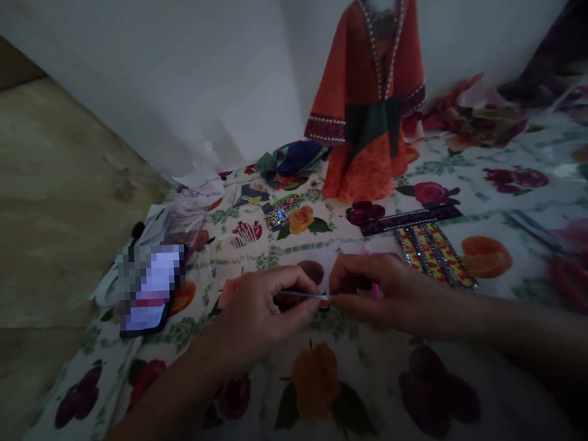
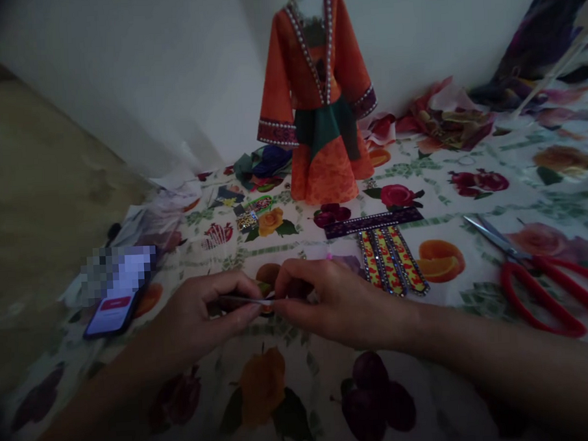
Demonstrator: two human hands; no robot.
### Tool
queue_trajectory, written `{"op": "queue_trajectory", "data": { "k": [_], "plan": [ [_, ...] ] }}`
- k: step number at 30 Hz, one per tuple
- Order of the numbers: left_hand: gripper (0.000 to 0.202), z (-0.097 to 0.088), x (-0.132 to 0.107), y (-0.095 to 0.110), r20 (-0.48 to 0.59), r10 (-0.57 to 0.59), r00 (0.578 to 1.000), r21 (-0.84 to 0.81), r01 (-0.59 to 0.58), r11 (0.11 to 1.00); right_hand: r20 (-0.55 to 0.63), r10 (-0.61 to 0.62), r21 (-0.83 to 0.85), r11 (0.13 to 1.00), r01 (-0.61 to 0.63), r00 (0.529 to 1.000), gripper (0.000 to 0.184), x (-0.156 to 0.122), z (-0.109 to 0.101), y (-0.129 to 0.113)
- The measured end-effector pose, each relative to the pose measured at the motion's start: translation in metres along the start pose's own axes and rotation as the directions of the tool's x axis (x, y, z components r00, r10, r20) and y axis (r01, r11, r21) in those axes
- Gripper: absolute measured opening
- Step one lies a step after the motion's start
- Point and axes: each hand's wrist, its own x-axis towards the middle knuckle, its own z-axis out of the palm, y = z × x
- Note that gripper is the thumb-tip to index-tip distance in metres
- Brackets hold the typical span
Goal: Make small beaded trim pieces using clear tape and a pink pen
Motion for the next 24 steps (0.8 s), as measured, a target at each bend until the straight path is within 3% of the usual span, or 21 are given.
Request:
{"op": "queue_trajectory", "data": {
  "k": [8,17,24],
  "plan": [
    [0.006,0.002,0.004,-0.003,-0.044,0.018,0.999,0.060,-0.016,0.998,-0.030,0.038,-0.043,0.998,-0.039,0.999,0.012,0.001,0.006,0.008],
    [0.014,0.004,0.011,-0.010,0.128,-0.061,0.990,0.043,0.056,0.998,-0.039,0.063,-0.051,0.997,-0.065,0.997,0.005,0.000,0.003,-0.004],
    [0.015,0.006,0.011,-0.011,0.162,-0.077,0.984,0.038,0.072,0.997,-0.018,0.108,-0.079,0.991,-0.110,0.994,0.006,-0.001,0.004,-0.009]
  ]
}}
